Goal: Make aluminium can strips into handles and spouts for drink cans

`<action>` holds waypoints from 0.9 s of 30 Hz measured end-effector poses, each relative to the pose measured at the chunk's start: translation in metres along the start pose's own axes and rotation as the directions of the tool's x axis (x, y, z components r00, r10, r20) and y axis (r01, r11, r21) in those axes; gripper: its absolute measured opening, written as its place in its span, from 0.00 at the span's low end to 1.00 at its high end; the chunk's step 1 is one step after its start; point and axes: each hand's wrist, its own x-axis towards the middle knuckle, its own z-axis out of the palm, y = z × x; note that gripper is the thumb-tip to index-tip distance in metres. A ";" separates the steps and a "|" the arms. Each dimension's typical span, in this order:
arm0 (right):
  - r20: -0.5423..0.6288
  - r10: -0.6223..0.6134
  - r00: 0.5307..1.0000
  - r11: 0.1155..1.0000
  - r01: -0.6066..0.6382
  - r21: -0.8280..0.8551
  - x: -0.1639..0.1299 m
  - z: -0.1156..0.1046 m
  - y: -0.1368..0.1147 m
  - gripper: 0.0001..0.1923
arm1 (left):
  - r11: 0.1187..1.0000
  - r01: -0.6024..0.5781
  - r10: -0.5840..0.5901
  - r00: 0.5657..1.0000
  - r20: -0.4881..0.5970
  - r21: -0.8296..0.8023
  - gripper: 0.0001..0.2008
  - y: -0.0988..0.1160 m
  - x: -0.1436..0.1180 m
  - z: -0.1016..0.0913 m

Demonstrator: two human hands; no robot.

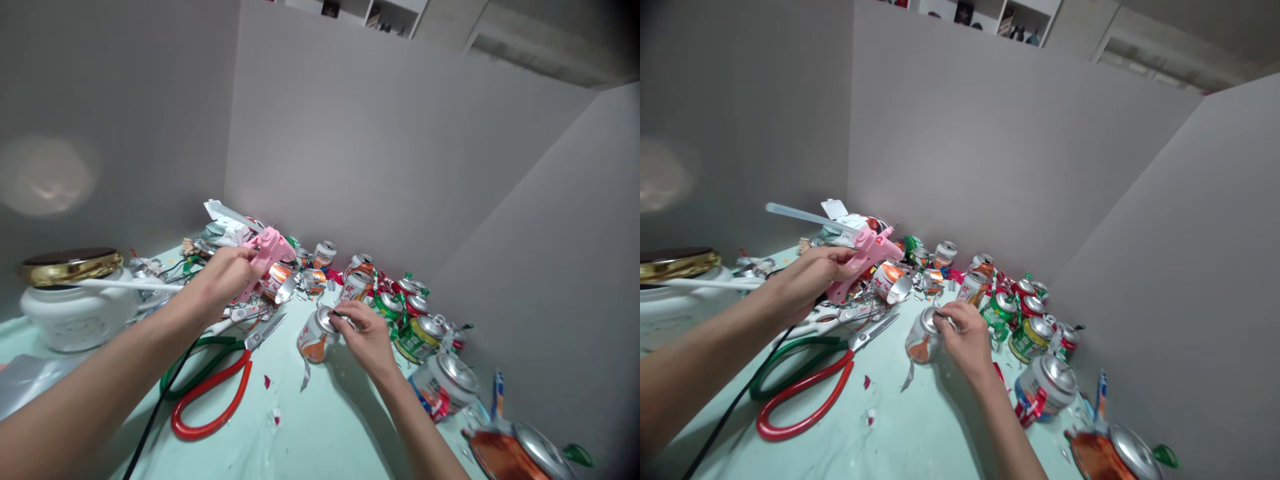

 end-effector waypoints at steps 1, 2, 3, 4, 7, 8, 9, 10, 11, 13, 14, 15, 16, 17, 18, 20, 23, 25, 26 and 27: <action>0.009 0.001 1.000 1.000 -0.001 0.001 0.000 -0.001 -0.001 0.04 | 1.000 -0.004 0.004 1.000 0.001 0.001 0.05 -0.001 0.001 0.000; 0.019 0.003 1.000 1.000 -0.003 0.002 0.000 -0.002 -0.003 0.04 | 1.000 -0.010 0.010 1.000 0.003 0.002 0.05 -0.002 0.001 0.000; 0.033 0.008 0.999 1.000 -0.008 0.005 0.000 -0.003 -0.004 0.04 | 1.000 -0.015 0.014 1.000 0.005 0.004 0.05 -0.003 0.002 0.001; 0.053 0.015 0.998 1.000 -0.016 0.009 0.001 -0.005 -0.006 0.05 | 1.000 -0.017 0.017 1.000 0.005 0.007 0.06 -0.004 0.003 0.001; 0.129 0.047 0.990 0.999 -0.048 0.005 0.001 -0.009 -0.010 0.15 | 0.999 -0.026 0.026 1.000 -0.008 0.038 0.06 -0.006 0.006 0.000; 0.147 0.060 0.987 0.998 -0.060 -0.004 0.000 -0.010 -0.011 0.20 | 0.998 -0.033 0.035 0.999 -0.022 0.058 0.06 -0.008 0.008 -0.001; 0.156 0.076 0.985 0.997 -0.074 -0.015 0.000 -0.011 -0.011 0.25 | 0.996 -0.042 0.044 0.998 -0.039 0.074 0.06 -0.009 0.010 -0.004; 0.160 0.095 0.983 0.995 -0.093 -0.025 -0.001 -0.011 -0.010 0.30 | 0.991 -0.061 0.069 0.995 -0.065 0.122 0.06 -0.011 0.013 -0.007; 0.163 0.124 0.979 0.992 -0.121 -0.029 -0.002 -0.011 -0.009 0.34 | 0.976 -0.084 0.106 0.989 -0.101 0.202 0.07 -0.014 0.016 -0.011; 0.174 0.197 0.965 0.980 -0.197 -0.017 -0.005 -0.009 -0.005 0.40 | 0.902 -0.112 0.199 0.965 -0.171 0.418 0.12 -0.022 0.024 -0.020; 0.180 0.233 0.956 0.972 -0.237 -0.002 -0.007 -0.008 -0.003 0.42 | 0.849 -0.105 0.241 0.949 -0.201 0.518 0.14 -0.027 0.028 -0.025; 0.185 0.265 0.946 0.962 -0.272 0.016 -0.009 -0.007 -0.001 0.44 | 0.802 -0.088 0.267 0.937 -0.223 0.591 0.15 -0.031 0.032 -0.029; 0.185 0.289 0.939 0.953 -0.300 0.034 -0.011 -0.005 0.001 0.45 | 0.761 -0.065 0.286 0.927 -0.244 0.646 0.15 -0.036 0.037 -0.032; 0.184 0.307 0.934 0.946 -0.321 0.052 -0.013 -0.004 0.003 0.46 | 0.729 -0.046 0.298 0.919 -0.257 0.683 0.15 -0.041 0.042 -0.034; 0.188 0.319 0.929 0.939 -0.336 0.068 -0.015 -0.002 0.004 0.47 | 0.694 -0.030 0.313 0.912 -0.264 0.719 0.15 -0.045 0.048 -0.035; 0.212 0.335 0.918 0.927 -0.361 0.099 -0.017 0.000 0.006 0.47 | 0.626 -0.009 0.348 0.898 -0.269 0.780 0.16 -0.050 0.061 -0.036; 0.250 0.336 0.908 0.910 -0.381 0.163 -0.019 0.003 0.007 0.44 | 0.533 0.019 0.410 0.869 -0.278 0.846 0.18 -0.050 0.083 -0.033; 0.257 0.325 0.910 0.897 -0.383 0.220 -0.020 0.005 0.006 0.41 | 0.489 0.055 0.436 0.849 -0.298 0.871 0.21 -0.049 0.098 -0.031; 0.259 0.321 0.911 0.891 -0.383 0.243 -0.021 0.006 0.006 0.39 | 0.473 0.077 0.442 0.841 -0.312 0.878 0.22 -0.048 0.105 -0.030; 0.260 0.319 0.912 0.887 -0.383 0.258 -0.021 0.006 0.005 0.37 | 0.462 0.100 0.444 0.834 -0.327 0.881 0.23 -0.049 0.111 -0.028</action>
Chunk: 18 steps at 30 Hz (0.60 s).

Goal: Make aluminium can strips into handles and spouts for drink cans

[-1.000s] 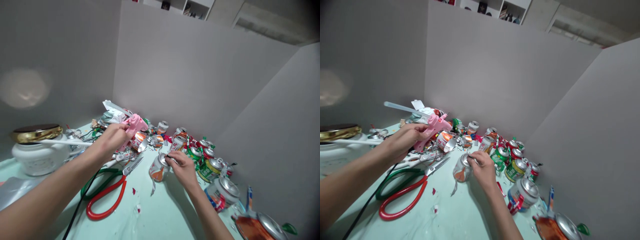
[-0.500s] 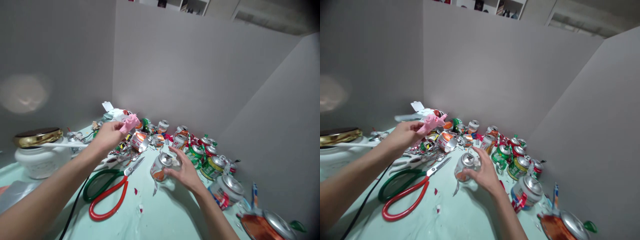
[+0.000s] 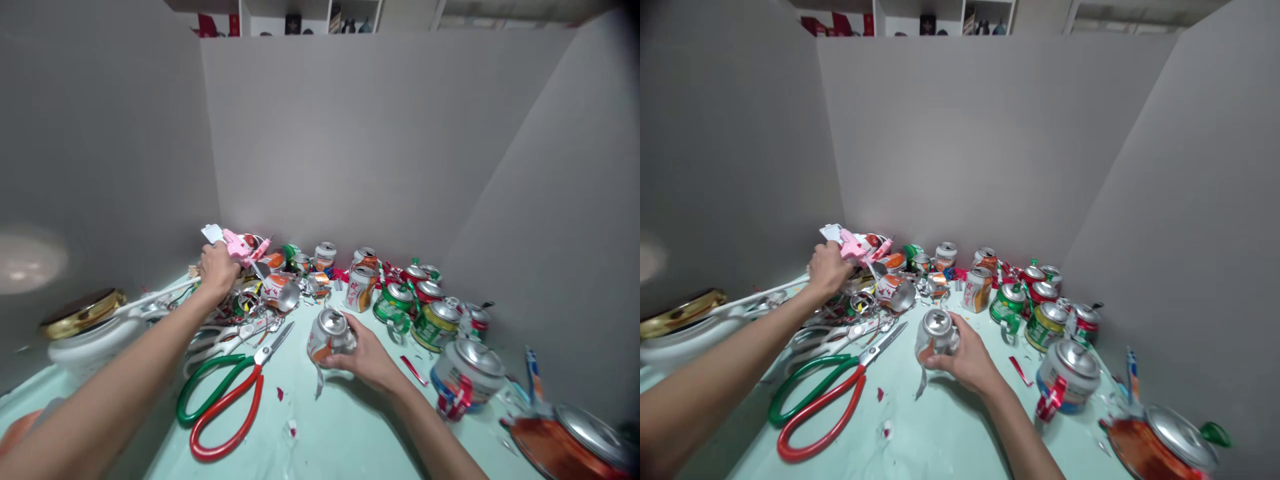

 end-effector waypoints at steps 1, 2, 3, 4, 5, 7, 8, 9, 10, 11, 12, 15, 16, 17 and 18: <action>0.001 0.001 1.000 1.000 -0.001 0.007 0.000 0.001 0.000 0.36 | 1.000 0.014 -0.014 1.000 -0.004 0.017 0.23 0.001 0.003 0.004; -0.004 0.004 1.000 1.000 -0.004 0.005 -0.001 0.002 0.000 0.36 | 0.999 0.026 -0.026 1.000 -0.002 0.030 0.24 0.002 0.006 0.008; -0.012 0.009 1.000 1.000 -0.009 0.001 -0.001 0.003 0.001 0.36 | 0.999 0.037 -0.037 0.999 0.005 0.039 0.25 0.003 0.007 0.012; -0.016 0.013 1.000 1.000 -0.013 0.001 -0.002 0.004 0.002 0.36 | 0.998 0.045 -0.046 0.999 0.016 0.045 0.25 0.004 0.007 0.016; -0.019 0.017 1.000 1.000 -0.017 0.004 -0.002 0.005 0.003 0.37 | 0.997 0.052 -0.053 0.998 0.030 0.050 0.26 0.004 0.006 0.019; -0.031 0.019 0.999 1.000 -0.019 0.000 -0.003 0.007 0.005 0.37 | 0.997 0.054 -0.057 0.997 0.059 0.055 0.25 0.004 0.002 0.023; -0.037 0.019 0.999 1.000 -0.019 -0.010 -0.004 0.008 0.006 0.37 | 0.997 0.049 -0.053 0.996 0.074 0.055 0.25 0.004 0.000 0.023; -0.046 0.019 0.999 0.999 -0.020 -0.025 -0.004 0.009 0.006 0.36 | 0.998 0.042 -0.047 0.995 0.089 0.051 0.24 0.004 -0.002 0.022; -0.054 0.019 0.998 0.999 -0.021 -0.041 -0.004 0.010 0.007 0.35 | 0.998 0.034 -0.038 0.994 0.102 0.044 0.24 0.004 -0.005 0.020; -0.061 0.017 0.998 0.998 -0.021 -0.055 -0.005 0.010 0.007 0.35 | 0.999 0.027 -0.031 0.993 0.110 0.035 0.24 0.004 -0.007 0.017; -0.064 0.013 0.998 0.998 -0.017 -0.062 -0.005 0.010 0.008 0.34 | 1.000 0.021 -0.023 0.994 0.109 0.022 0.24 0.006 -0.010 0.012; -0.066 -0.018 0.998 0.998 0.013 -0.066 -0.006 0.012 0.009 0.34 | 0.998 -0.038 0.041 0.997 0.066 -0.051 0.25 0.019 -0.026 -0.006; -0.072 -0.028 0.997 0.998 0.023 -0.067 -0.006 0.012 0.010 0.34 | 0.992 -0.087 0.093 0.994 0.054 -0.093 0.24 0.027 -0.035 -0.013; -0.084 -0.038 0.996 0.997 0.032 -0.066 -0.007 0.014 0.011 0.34 | 0.976 -0.157 0.167 0.984 0.056 -0.148 0.24 0.035 -0.046 -0.020; -0.102 -0.049 0.994 0.997 0.043 -0.065 -0.007 0.015 0.013 0.33 | 0.946 -0.243 0.266 0.960 0.085 -0.215 0.24 0.044 -0.058 -0.026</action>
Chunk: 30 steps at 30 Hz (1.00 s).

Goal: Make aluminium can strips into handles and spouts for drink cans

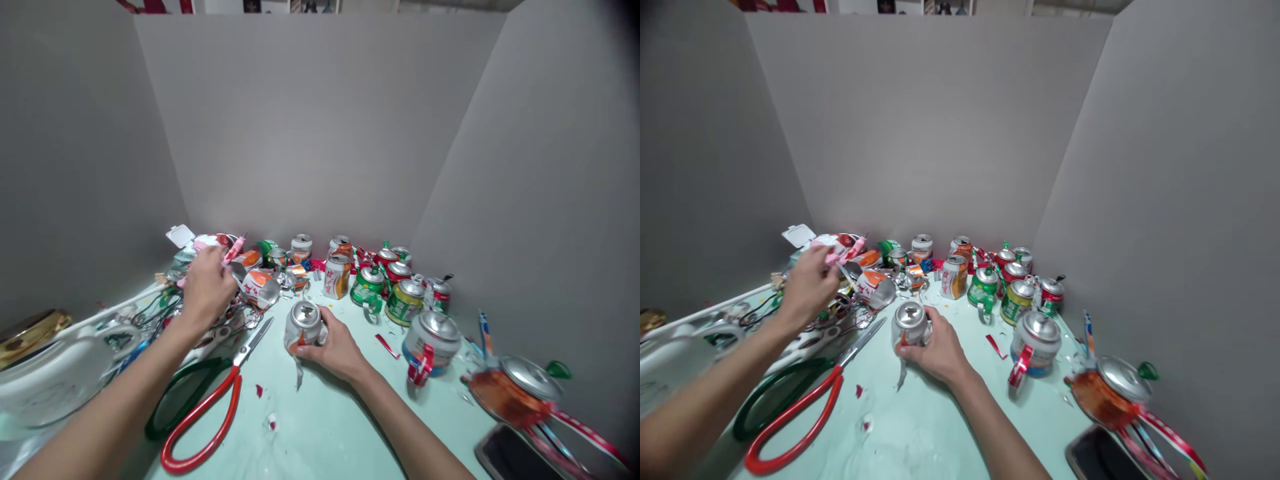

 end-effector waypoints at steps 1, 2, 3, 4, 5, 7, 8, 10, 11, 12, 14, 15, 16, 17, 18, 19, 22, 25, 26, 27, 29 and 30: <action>-0.023 -0.012 1.000 1.000 0.012 0.001 -0.001 0.002 0.001 0.33 | 0.994 -0.092 0.097 0.993 0.075 -0.064 0.24 0.012 -0.011 -0.001; -0.051 -0.025 0.998 1.000 0.025 -0.002 -0.001 0.003 0.002 0.33 | 0.976 -0.173 0.193 0.968 0.161 -0.131 0.23 0.023 -0.023 0.000; -0.080 -0.034 0.996 0.999 0.034 -0.010 -0.002 0.005 0.002 0.33 | 0.946 -0.236 0.290 0.923 0.252 -0.224 0.24 0.032 -0.034 0.002; -0.109 -0.041 0.993 0.999 0.039 -0.022 -0.002 0.007 0.002 0.33 | 0.880 -0.220 0.381 0.855 0.351 -0.421 0.28 0.039 -0.044 0.006; -0.135 -0.045 0.990 0.999 0.041 -0.036 -0.002 0.008 0.002 0.33 | 0.819 -0.154 0.418 0.819 0.392 -0.552 0.30 0.043 -0.052 0.010; -0.168 -0.057 0.984 0.997 0.048 -0.057 -0.003 0.010 0.002 0.33 | 0.731 -0.077 0.443 0.809 0.387 -0.678 0.32 0.046 -0.063 0.020; -0.176 -0.067 0.982 0.997 0.058 -0.060 -0.003 0.011 0.001 0.33 | 0.714 -0.061 0.434 0.820 0.373 -0.698 0.31 0.045 -0.066 0.024; -0.183 -0.095 0.978 0.994 0.084 -0.066 -0.003 0.012 0.001 0.32 | 0.711 -0.062 0.418 0.839 0.348 -0.701 0.29 0.041 -0.067 0.031; -0.189 -0.107 0.976 0.993 0.094 -0.075 -0.004 0.012 0.000 0.32 | 0.717 -0.066 0.410 0.845 0.343 -0.694 0.28 0.040 -0.066 0.034; -0.196 -0.115 0.974 0.991 0.099 -0.086 -0.004 0.013 0.000 0.32 | 0.722 -0.069 0.402 0.852 0.336 -0.688 0.27 0.039 -0.066 0.036; -0.204 -0.123 0.971 0.989 0.103 -0.107 -0.004 0.014 0.000 0.33 | 0.732 -0.067 0.371 0.874 0.315 -0.678 0.23 0.038 -0.066 0.038; -0.205 -0.126 0.971 0.988 0.105 -0.114 -0.004 0.015 0.001 0.33 | 0.737 -0.061 0.349 0.887 0.301 -0.673 0.21 0.038 -0.067 0.039; -0.204 -0.130 0.970 0.987 0.108 -0.118 -0.004 0.015 0.001 0.34 | 0.742 -0.056 0.327 0.900 0.288 -0.668 0.19 0.039 -0.068 0.040; -0.204 -0.134 0.970 0.986 0.111 -0.120 -0.004 0.016 0.001 0.34 | 0.747 -0.055 0.309 0.911 0.273 -0.662 0.18 0.039 -0.069 0.041; -0.203 -0.138 0.969 0.986 0.114 -0.123 -0.004 0.016 0.001 0.34 | 0.754 -0.061 0.300 0.918 0.260 -0.654 0.16 0.039 -0.070 0.042; -0.203 -0.140 0.969 0.985 0.116 -0.126 -0.003 0.016 0.002 0.34 | 0.759 -0.079 0.301 0.922 0.242 -0.646 0.16 0.039 -0.070 0.043; -0.204 -0.152 0.967 0.983 0.126 -0.136 -0.003 0.017 0.003 0.34 | 0.761 -0.181 0.363 0.914 0.179 -0.623 0.15 0.039 -0.071 0.044; -0.205 -0.181 0.962 0.976 0.150 -0.160 -0.003 0.017 0.004 0.33 | 0.755 -0.271 0.446 0.880 0.164 -0.597 0.16 0.040 -0.070 0.044; -0.208 -0.189 0.960 0.973 0.155 -0.170 -0.003 0.017 0.005 0.32 | 0.755 -0.285 0.462 0.870 0.170 -0.590 0.16 0.041 -0.070 0.044; -0.212 -0.193 0.958 0.972 0.157 -0.177 -0.003 0.017 0.005 0.32 | 0.756 -0.292 0.470 0.865 0.176 -0.586 0.16 0.042 -0.070 0.044; -0.223 -0.195 0.955 0.970 0.154 -0.186 -0.004 0.017 0.007 0.31 | 0.754 -0.290 0.475 0.860 0.184 -0.590 0.17 0.043 -0.070 0.045; -0.226 -0.194 0.955 0.970 0.153 -0.186 -0.004 0.017 0.007 0.31 | 0.749 -0.284 0.475 0.860 0.186 -0.599 0.17 0.044 -0.070 0.046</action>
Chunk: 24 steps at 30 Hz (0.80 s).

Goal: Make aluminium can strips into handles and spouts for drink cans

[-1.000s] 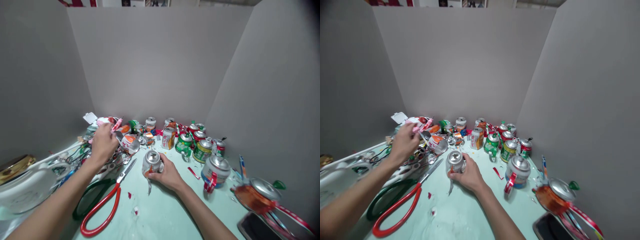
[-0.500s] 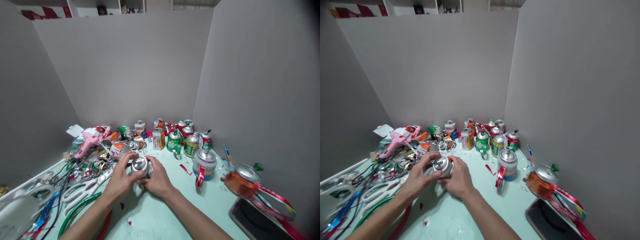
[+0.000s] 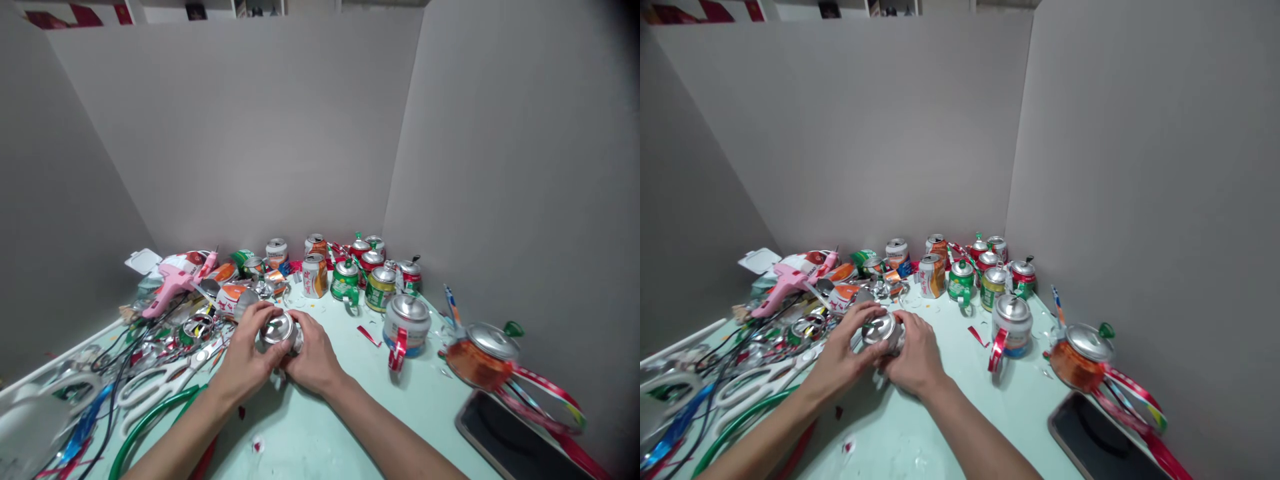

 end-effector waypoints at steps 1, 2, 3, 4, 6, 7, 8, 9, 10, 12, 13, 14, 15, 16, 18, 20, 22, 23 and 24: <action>-0.001 0.001 1.000 1.000 -0.001 0.000 0.000 0.000 0.000 0.30 | 1.000 0.003 -0.003 1.000 0.000 -0.016 0.17 0.001 0.000 0.001; -0.003 0.004 1.000 1.000 -0.004 0.002 0.000 0.000 0.000 0.30 | 0.999 0.007 -0.007 1.000 -0.002 -0.035 0.16 0.002 0.000 0.002; -0.004 0.008 1.000 1.000 -0.008 0.004 0.000 0.000 0.000 0.30 | 0.998 0.014 -0.014 1.000 -0.005 -0.054 0.16 0.002 0.000 0.003; -0.004 0.012 1.000 1.000 -0.012 0.007 0.000 0.000 0.000 0.30 | 0.997 0.024 -0.025 1.000 -0.011 -0.073 0.16 0.003 0.000 0.004; -0.001 0.025 1.000 0.999 -0.025 0.019 0.000 -0.001 0.000 0.30 | 0.993 0.055 -0.056 0.998 -0.012 -0.108 0.16 0.004 0.001 0.004; 0.003 0.036 0.999 0.999 -0.036 0.029 0.000 -0.001 0.000 0.30 | 0.989 0.072 -0.074 0.997 -0.005 -0.125 0.17 0.004 0.001 0.004; 0.009 0.049 0.999 0.998 -0.049 0.039 0.000 -0.002 0.000 0.31 | 0.986 0.089 -0.089 0.996 0.004 -0.143 0.18 0.004 0.001 0.003; 0.016 0.063 0.998 0.997 -0.064 0.049 0.001 -0.002 0.000 0.31 | 0.981 0.104 -0.103 0.995 0.015 -0.163 0.19 0.003 0.001 0.002; 0.021 0.079 0.997 0.995 -0.080 0.059 0.001 -0.003 -0.001 0.31 | 0.975 0.119 -0.116 0.993 0.028 -0.189 0.22 0.002 0.002 0.001; 0.027 0.105 0.994 0.991 -0.107 0.079 0.002 -0.003 -0.001 0.32 | 0.945 0.167 -0.158 0.986 0.052 -0.281 0.28 0.000 0.003 -0.004; 0.029 0.114 0.993 0.989 -0.116 0.088 0.003 -0.004 -0.001 0.32 | 0.905 0.213 -0.208 0.977 0.054 -0.367 0.31 -0.001 0.005 -0.006; 0.033 0.121 0.992 0.988 -0.124 0.096 0.003 -0.004 -0.002 0.33 | 0.843 0.270 -0.279 0.959 0.051 -0.466 0.33 -0.002 0.007 -0.009; 0.039 0.126 0.991 0.986 -0.129 0.103 0.003 -0.004 -0.002 0.33 | 0.762 0.324 -0.358 0.932 0.052 -0.560 0.33 -0.001 0.009 -0.012; 0.046 0.126 0.991 0.985 -0.131 0.109 0.003 -0.004 -0.002 0.33 | 0.677 0.371 -0.435 0.898 0.061 -0.636 0.32 -0.001 0.011 -0.014; 0.056 0.109 0.992 0.986 -0.115 0.121 0.003 -0.004 -0.002 0.34 | 0.553 0.451 -0.543 0.833 0.108 -0.701 0.27 0.001 0.015 -0.018; 0.057 0.071 0.996 0.990 -0.078 0.119 0.003 -0.004 -0.002 0.35 | 0.513 0.532 -0.586 0.791 0.178 -0.674 0.22 0.003 0.017 -0.019; 0.061 0.027 0.998 0.995 -0.032 0.090 0.002 -0.003 -0.003 0.36 | 0.481 0.600 -0.621 0.748 0.235 -0.639 0.19 0.004 0.017 -0.017; 0.064 0.005 0.998 0.997 -0.009 0.072 0.002 -0.003 -0.003 0.37 | 0.468 0.624 -0.633 0.731 0.256 -0.626 0.18 0.005 0.016 -0.016; 0.068 -0.017 0.998 0.998 0.013 0.059 0.002 -0.003 -0.003 0.37 | 0.457 0.642 -0.641 0.718 0.272 -0.616 0.17 0.005 0.015 -0.015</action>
